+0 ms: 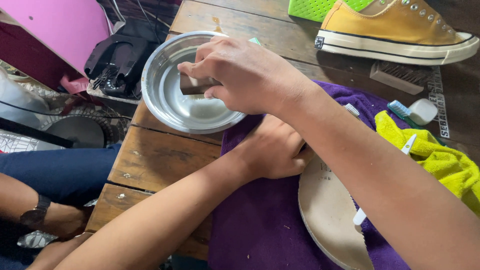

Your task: The person cleans a beige shoe insole placed on a purple towel. They first wipe the insole with a yellow cloth, then scrub it with a wooden brush dipped in water from a metal bowl, and finally wipe it again with the cloth.

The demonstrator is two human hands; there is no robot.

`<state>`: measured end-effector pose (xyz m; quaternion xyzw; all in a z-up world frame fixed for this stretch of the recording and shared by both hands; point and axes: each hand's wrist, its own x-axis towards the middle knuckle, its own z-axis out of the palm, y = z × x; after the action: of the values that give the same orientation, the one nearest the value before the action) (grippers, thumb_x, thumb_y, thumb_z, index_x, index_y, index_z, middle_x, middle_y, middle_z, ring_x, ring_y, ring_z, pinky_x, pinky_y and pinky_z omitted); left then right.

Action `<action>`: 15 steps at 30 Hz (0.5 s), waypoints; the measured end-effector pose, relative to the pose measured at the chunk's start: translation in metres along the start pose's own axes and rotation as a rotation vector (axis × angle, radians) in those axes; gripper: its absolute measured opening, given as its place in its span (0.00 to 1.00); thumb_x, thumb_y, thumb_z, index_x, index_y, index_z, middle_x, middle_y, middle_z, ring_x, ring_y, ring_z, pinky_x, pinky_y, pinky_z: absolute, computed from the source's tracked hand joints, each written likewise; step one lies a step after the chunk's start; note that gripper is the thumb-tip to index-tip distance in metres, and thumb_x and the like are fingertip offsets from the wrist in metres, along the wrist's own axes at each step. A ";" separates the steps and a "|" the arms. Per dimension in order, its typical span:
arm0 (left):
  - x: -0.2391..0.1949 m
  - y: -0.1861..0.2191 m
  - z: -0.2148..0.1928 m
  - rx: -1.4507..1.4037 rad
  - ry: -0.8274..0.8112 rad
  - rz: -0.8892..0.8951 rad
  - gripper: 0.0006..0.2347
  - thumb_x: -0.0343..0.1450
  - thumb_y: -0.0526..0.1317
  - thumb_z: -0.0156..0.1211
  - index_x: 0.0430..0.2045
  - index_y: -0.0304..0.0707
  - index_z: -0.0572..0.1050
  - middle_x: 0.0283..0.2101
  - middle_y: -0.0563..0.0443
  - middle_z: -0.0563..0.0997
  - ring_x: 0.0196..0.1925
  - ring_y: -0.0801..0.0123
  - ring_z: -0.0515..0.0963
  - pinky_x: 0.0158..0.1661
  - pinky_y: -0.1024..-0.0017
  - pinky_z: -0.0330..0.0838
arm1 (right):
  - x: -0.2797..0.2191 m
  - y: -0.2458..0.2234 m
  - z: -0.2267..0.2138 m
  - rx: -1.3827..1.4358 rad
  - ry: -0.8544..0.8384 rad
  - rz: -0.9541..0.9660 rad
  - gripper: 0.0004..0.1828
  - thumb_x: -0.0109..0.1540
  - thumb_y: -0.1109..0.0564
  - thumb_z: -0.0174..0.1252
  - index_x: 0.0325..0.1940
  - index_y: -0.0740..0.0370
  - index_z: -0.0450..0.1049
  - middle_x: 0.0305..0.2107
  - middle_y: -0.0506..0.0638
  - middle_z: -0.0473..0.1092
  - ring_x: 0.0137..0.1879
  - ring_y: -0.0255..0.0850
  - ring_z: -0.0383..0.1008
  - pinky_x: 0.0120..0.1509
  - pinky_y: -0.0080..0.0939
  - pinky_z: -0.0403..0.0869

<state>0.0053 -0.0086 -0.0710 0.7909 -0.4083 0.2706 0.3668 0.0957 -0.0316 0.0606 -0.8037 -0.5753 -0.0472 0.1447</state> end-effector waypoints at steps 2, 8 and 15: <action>-0.004 -0.004 0.004 -0.018 -0.003 0.017 0.11 0.72 0.42 0.64 0.38 0.30 0.78 0.41 0.30 0.84 0.44 0.32 0.78 0.47 0.40 0.67 | 0.003 -0.002 0.004 -0.028 -0.025 0.010 0.31 0.63 0.56 0.74 0.72 0.57 0.81 0.43 0.51 0.78 0.54 0.58 0.77 0.49 0.60 0.72; -0.002 -0.001 0.002 -0.002 -0.035 0.007 0.11 0.71 0.42 0.63 0.36 0.31 0.78 0.39 0.31 0.84 0.42 0.33 0.79 0.45 0.39 0.66 | 0.002 -0.002 0.007 -0.055 -0.087 0.091 0.31 0.61 0.56 0.77 0.70 0.55 0.82 0.43 0.49 0.78 0.54 0.56 0.78 0.46 0.61 0.75; 0.000 0.000 -0.002 -0.015 -0.015 0.027 0.10 0.72 0.42 0.64 0.33 0.30 0.76 0.38 0.31 0.83 0.42 0.33 0.79 0.47 0.40 0.67 | 0.001 -0.002 0.001 -0.019 -0.045 0.088 0.32 0.60 0.57 0.77 0.70 0.56 0.82 0.44 0.51 0.80 0.52 0.59 0.78 0.44 0.62 0.74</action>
<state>0.0048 -0.0073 -0.0700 0.7845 -0.4237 0.2669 0.3658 0.0939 -0.0300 0.0605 -0.8305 -0.5419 -0.0279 0.1259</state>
